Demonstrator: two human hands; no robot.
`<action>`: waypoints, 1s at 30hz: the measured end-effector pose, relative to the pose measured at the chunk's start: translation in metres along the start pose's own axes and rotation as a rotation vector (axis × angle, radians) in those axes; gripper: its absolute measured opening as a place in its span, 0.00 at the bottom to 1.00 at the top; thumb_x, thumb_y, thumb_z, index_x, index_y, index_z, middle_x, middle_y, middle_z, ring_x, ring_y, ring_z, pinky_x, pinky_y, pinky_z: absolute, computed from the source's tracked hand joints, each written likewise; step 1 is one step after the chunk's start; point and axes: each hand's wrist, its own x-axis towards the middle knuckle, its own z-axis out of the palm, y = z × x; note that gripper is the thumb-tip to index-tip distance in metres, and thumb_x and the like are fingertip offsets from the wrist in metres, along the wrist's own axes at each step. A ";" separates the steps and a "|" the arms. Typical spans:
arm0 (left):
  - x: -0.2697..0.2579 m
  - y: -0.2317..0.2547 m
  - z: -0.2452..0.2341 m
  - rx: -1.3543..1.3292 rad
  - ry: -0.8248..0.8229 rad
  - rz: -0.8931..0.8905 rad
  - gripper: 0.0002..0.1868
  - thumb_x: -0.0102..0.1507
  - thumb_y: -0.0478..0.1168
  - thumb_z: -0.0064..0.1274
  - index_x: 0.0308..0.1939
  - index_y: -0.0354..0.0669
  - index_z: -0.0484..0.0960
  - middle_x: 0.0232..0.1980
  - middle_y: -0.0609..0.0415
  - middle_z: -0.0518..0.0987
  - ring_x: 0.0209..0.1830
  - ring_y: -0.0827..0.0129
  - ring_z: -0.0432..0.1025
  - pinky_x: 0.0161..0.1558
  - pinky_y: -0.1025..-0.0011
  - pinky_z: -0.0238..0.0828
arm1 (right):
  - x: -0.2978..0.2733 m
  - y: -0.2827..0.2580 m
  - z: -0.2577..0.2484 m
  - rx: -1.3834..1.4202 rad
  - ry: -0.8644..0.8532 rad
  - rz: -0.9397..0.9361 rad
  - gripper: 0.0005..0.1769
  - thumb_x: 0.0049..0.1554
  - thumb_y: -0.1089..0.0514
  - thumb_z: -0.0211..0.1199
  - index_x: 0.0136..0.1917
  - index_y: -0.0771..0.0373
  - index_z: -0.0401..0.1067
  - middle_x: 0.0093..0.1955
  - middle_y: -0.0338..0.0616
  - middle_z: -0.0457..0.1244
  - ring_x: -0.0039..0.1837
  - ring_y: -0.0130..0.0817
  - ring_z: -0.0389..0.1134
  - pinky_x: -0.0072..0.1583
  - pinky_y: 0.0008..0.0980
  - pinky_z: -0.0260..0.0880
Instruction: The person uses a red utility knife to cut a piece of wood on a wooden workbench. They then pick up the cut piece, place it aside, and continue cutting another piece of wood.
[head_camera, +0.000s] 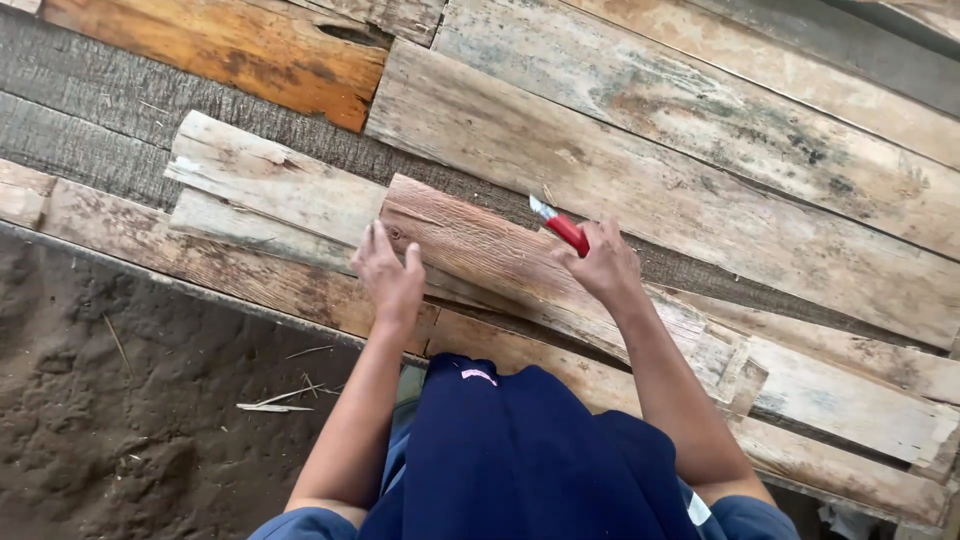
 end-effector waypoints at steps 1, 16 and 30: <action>0.003 -0.001 0.001 -0.005 0.003 -0.002 0.37 0.61 0.43 0.60 0.72 0.32 0.68 0.72 0.31 0.66 0.69 0.37 0.60 0.70 0.49 0.50 | -0.006 -0.004 -0.005 -0.005 0.002 -0.002 0.31 0.49 0.34 0.68 0.62 0.46 0.71 0.62 0.42 0.61 0.61 0.60 0.69 0.62 0.56 0.68; -0.073 0.013 0.001 -0.750 -0.076 -0.495 0.13 0.63 0.42 0.54 0.50 0.46 0.77 0.42 0.55 0.75 0.40 0.72 0.69 0.36 0.74 0.70 | 0.019 0.026 0.026 -0.139 -0.272 -0.089 0.34 0.49 0.35 0.72 0.62 0.49 0.66 0.63 0.40 0.61 0.65 0.57 0.69 0.62 0.52 0.70; -0.120 0.032 0.063 -1.172 -0.384 -1.036 0.37 0.64 0.43 0.54 0.74 0.38 0.56 0.63 0.40 0.74 0.61 0.55 0.76 0.57 0.54 0.76 | 0.029 0.007 -0.004 -0.173 -0.441 -0.173 0.38 0.43 0.35 0.75 0.55 0.64 0.72 0.53 0.58 0.67 0.61 0.57 0.70 0.57 0.49 0.68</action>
